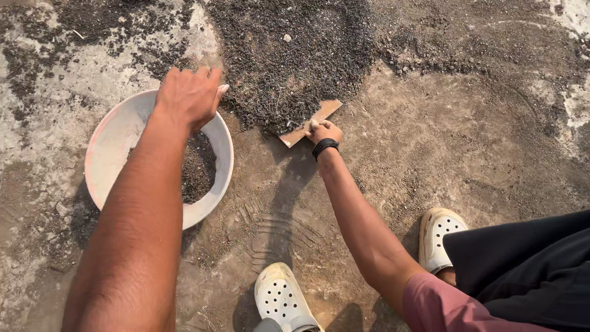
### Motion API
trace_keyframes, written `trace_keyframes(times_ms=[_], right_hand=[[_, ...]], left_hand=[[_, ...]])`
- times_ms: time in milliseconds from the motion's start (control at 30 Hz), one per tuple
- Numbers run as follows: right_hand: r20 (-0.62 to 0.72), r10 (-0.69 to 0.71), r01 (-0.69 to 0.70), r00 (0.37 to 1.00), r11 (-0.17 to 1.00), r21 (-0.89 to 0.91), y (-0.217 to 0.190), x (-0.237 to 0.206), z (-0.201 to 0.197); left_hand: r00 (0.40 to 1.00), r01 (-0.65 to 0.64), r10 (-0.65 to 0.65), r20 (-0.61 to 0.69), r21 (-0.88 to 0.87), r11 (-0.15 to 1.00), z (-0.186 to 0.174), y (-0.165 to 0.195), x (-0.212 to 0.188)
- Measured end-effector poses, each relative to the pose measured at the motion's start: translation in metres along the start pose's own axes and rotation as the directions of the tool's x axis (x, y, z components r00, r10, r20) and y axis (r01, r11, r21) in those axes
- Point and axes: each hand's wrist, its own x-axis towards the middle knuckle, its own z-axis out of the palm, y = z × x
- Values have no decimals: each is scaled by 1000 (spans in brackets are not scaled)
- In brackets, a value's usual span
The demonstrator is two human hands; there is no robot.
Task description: The person uses a small flat tool to scoop gravel from the ground and transfers it into a white bowl. The person repeatedly scoops and deposits gravel into the bowl, gradually filling it.
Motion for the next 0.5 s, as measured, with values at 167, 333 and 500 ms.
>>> trace_keyframes(times_ms=[167,333,500], right_hand=[[67,-48,46,997,998,36,-15,3,-19],[152,-244,247,958,969,-2,-35,-5,-22],[290,-317,309,903,948,75,-25,-30,2]], left_hand=[[976,69,-79,203,54,996,19,-17,-26],[970,114,-122,208,48,992,12,-23,-13],[970,215,-210,127,-30,976,-11,-29,16]])
